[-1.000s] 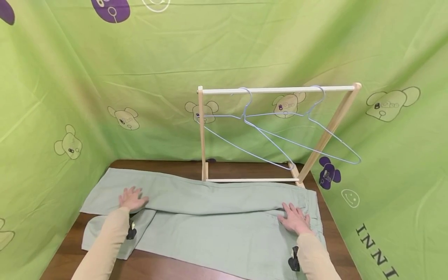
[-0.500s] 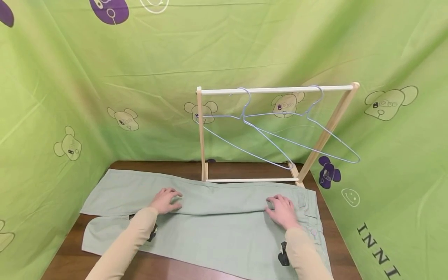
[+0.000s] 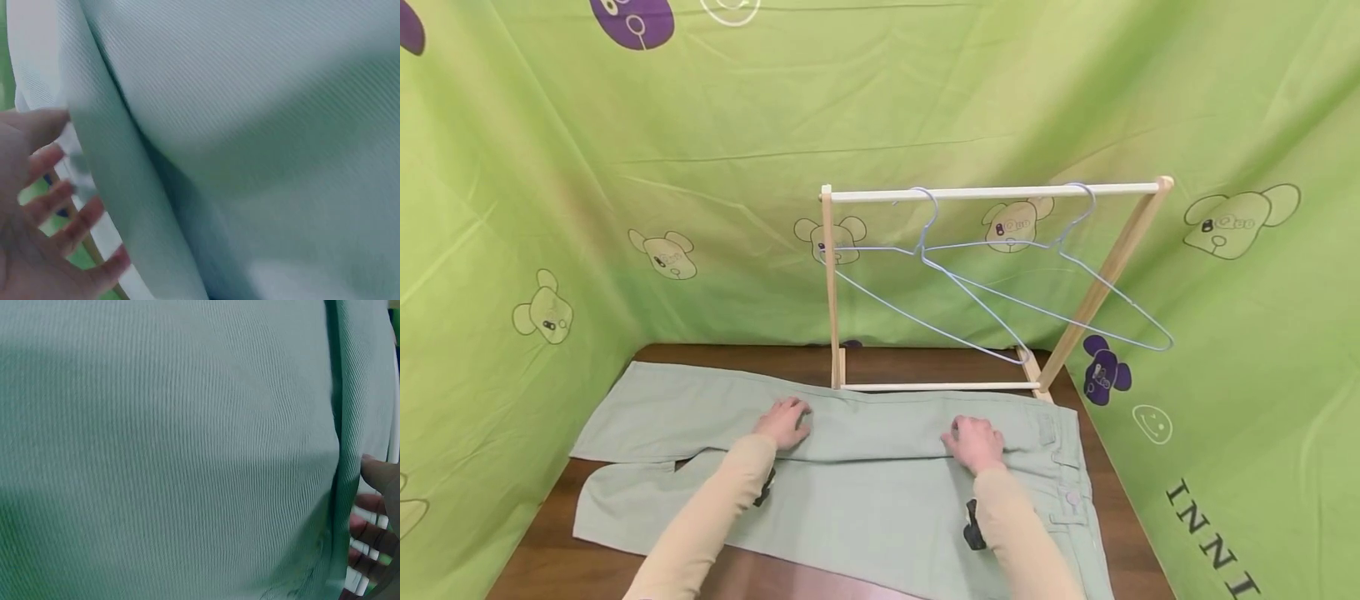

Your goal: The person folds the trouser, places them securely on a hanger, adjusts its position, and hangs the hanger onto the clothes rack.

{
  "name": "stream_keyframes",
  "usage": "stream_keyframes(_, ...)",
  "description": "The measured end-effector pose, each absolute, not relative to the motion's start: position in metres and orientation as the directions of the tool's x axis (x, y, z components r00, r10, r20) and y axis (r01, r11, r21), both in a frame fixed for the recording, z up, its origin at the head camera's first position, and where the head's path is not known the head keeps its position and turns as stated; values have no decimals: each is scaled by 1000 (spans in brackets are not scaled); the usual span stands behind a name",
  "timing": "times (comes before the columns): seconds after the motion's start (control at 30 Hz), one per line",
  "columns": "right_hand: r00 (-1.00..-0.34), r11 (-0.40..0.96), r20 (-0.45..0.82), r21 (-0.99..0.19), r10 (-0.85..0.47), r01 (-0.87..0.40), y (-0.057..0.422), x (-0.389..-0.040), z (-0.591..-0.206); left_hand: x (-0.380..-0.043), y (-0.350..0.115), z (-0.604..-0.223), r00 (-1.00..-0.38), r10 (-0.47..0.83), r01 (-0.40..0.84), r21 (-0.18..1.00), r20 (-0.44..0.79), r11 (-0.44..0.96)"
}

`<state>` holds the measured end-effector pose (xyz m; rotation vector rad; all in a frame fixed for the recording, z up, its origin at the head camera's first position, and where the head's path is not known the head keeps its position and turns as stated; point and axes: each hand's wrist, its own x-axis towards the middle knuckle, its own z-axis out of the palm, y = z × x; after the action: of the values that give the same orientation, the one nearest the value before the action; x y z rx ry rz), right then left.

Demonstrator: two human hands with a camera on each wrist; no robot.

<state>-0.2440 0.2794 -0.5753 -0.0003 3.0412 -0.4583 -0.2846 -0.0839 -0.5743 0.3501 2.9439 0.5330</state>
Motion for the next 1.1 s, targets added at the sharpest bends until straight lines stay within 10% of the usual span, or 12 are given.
stream_keyframes(0.4,-990,969,-138,-245,1,35,261,-250,-578,-287,-66,-579,-992,123,118,232,-6,965)
stream_keyframes(0.73,-985,942,148,-334,94,40,267,-250,-576,-295,-63,-578,-941,-18,143,445,338,884)
stream_keyframes(1.1,-994,951,7,-290,-110,-107,270,-236,-577,-280,-79,-575,-967,171,95,356,-187,930)
